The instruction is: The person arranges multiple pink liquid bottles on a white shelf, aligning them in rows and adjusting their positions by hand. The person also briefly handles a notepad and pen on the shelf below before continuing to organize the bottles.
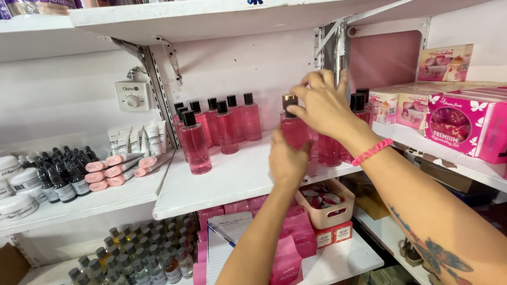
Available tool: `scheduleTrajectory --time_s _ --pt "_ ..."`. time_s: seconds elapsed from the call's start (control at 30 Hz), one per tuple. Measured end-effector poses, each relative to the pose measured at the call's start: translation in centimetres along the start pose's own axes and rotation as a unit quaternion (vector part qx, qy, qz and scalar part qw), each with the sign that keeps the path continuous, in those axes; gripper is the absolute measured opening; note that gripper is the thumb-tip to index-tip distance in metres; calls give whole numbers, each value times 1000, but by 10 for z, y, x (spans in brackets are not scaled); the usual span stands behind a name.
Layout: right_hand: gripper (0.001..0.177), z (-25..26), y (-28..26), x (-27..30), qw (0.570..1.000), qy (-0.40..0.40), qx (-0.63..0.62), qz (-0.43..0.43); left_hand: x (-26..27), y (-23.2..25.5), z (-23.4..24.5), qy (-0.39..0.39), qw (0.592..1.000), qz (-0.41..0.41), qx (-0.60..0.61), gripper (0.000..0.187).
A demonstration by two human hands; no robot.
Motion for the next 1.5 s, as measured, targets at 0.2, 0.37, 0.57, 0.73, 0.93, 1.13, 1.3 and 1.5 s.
scheduleTrajectory --time_s 0.2,0.37,0.57,0.73,0.93,1.13,1.3,1.5 --pt "39 7 20 7 951 220 -217 -13 -33 -31 68 26 999 33 -17 83" --pt "45 -9 8 -3 979 167 -115 -10 -51 -73 125 57 986 111 -112 84" --pt "62 -44 13 -19 998 57 12 17 -56 -85 147 123 978 37 -164 95" --pt "75 -64 20 -31 998 23 55 37 -30 -64 134 91 976 70 -184 103" --pt "60 -63 18 -38 996 11 86 34 6 -12 97 247 924 -153 -250 91" --pt "68 -58 -2 -50 986 31 150 60 -23 -23 12 -66 966 -22 -249 65" --pt "71 -58 -13 -55 981 74 160 76 -45 -36 -13 -121 969 63 -208 66" --pt "53 -75 -19 -51 977 125 146 89 -64 -48 -8 -116 967 85 -208 62"
Point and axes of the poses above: each hand's wrist, its own x-axis away from the middle knuckle, its own z-axis out of the back of the hand, y = z × x, the point moved 8 cm from there along -x, towards the middle knuckle, and after that the axes turned 8 degrees about z, right-handed, at the moved point
